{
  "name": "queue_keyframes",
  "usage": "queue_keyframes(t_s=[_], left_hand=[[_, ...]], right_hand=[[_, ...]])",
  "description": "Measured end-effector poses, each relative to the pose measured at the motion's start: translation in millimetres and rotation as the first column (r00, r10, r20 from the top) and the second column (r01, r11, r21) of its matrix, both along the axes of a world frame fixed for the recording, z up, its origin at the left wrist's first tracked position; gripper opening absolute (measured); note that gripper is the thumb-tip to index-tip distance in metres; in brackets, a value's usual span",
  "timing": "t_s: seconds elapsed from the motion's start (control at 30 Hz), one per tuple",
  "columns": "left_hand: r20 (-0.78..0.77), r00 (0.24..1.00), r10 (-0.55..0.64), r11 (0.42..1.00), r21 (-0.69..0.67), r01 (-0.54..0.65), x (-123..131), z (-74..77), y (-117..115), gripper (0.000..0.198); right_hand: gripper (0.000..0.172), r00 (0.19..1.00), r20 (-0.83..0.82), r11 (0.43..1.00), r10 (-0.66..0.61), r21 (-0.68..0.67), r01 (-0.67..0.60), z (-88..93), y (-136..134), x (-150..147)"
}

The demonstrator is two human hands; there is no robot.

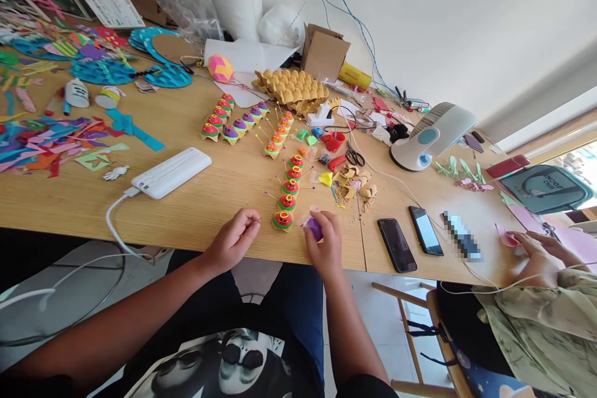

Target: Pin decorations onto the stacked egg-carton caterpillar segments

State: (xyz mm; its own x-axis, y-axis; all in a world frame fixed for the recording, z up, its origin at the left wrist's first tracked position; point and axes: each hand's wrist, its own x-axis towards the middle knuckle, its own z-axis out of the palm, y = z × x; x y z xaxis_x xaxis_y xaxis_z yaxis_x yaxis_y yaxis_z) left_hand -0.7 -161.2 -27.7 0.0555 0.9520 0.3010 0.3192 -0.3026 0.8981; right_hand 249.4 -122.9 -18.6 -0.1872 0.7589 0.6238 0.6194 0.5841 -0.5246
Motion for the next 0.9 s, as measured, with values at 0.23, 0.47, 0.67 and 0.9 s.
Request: queue_keyframes(t_s=[0.23,0.47,0.67,0.9], left_hand=[[0.181,0.979,-0.094,0.976,-0.176,0.126,17.8,8.7,1.6,0.028],[0.181,0.953,-0.244,0.924,-0.254,0.285,15.3,6.7,5.9,0.034],[0.234,0.94,-0.249,0.921,-0.243,0.305,10.1,5.8,7.8,0.028],[0.175,0.964,-0.199,0.95,-0.208,0.233,9.9,2.3,8.3,0.025]], right_hand=[[0.044,0.94,0.072,0.942,0.334,0.006,-0.335,-2.6,-14.9,-21.0],[0.038,0.927,0.079,0.93,0.366,-0.002,-0.367,-0.7,-16.6,-18.7],[0.036,0.914,0.094,0.918,0.396,-0.011,-0.396,-2.8,-16.4,-18.9],[0.034,0.892,0.144,0.903,0.429,-0.039,-0.428,-6.0,-15.7,-18.3]])
